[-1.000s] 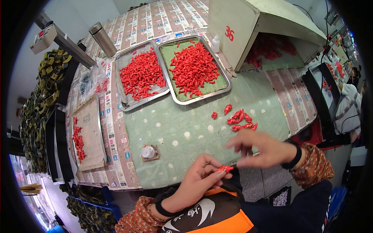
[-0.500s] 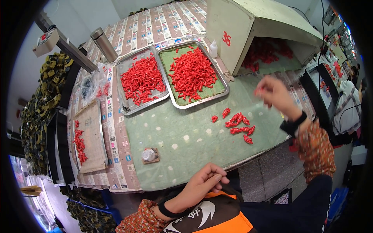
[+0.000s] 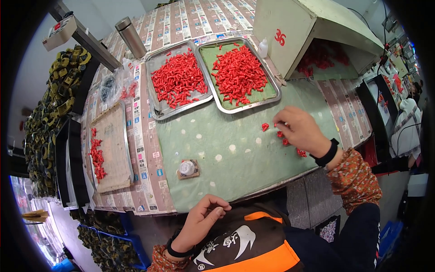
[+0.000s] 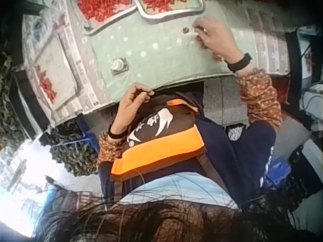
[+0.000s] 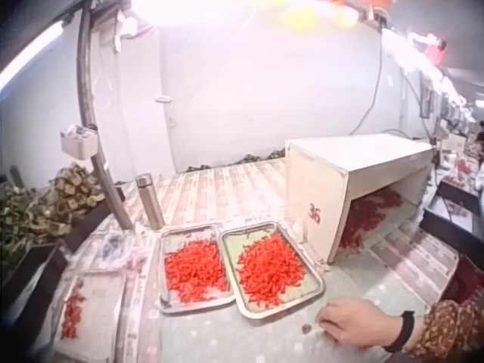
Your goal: Applying liquid adhesive to small red plastic components and assembling them at a factory workbench.
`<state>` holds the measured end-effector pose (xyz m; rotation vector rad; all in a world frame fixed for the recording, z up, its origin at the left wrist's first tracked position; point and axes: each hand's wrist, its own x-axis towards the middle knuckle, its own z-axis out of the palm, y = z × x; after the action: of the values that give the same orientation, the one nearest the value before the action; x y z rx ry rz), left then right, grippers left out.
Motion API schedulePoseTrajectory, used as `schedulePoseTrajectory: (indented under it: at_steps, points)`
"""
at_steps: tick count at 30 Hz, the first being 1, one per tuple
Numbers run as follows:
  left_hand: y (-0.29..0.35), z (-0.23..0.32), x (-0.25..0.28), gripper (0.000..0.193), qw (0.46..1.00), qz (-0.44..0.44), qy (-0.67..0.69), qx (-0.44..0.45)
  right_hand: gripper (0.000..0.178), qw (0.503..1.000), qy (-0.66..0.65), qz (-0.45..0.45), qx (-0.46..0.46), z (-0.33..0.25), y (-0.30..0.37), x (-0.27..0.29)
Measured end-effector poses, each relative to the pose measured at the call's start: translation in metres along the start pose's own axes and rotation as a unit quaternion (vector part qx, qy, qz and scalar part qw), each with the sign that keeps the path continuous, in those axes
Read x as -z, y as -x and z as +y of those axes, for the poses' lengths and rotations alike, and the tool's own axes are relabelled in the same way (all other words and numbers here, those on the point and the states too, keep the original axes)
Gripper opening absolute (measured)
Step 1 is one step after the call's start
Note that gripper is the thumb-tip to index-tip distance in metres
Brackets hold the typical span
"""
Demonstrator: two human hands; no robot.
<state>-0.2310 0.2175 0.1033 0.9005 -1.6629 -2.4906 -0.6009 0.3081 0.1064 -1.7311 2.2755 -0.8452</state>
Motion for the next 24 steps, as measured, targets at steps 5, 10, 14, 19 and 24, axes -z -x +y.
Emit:
schedulePoseTrajectory:
  at_steps: [5, 10, 14, 19, 24]
  points:
    - [0.006, 0.005, 0.006, 0.017, 0.998, -0.001, -0.046, -0.031, 0.010, 0.991, 0.129, -0.021, 0.041, -0.008, -0.005, -0.032]
    - [0.011, -0.009, 0.015, 0.016, 0.996, 0.026, -0.086, -0.022, 0.014, 0.990, 0.132, -0.012, 0.047, -0.001, -0.003, -0.036]
    - [0.019, -0.026, 0.016, 0.020, 0.978, 0.087, -0.126, -0.143, 0.018, 0.986, -0.063, -0.143, -0.062, -0.001, -0.004, -0.002]
    - [0.022, -0.029, 0.022, 0.014, 0.988, 0.151, -0.024, -0.032, 0.025, 0.982, -0.060, -0.122, -0.132, 0.065, -0.008, 0.046]
    - [0.009, -0.028, 0.025, 0.016, 0.983, 0.180, -0.031, -0.011, 0.014, 0.965, -0.108, 0.015, -0.240, 0.127, -0.047, 0.087]
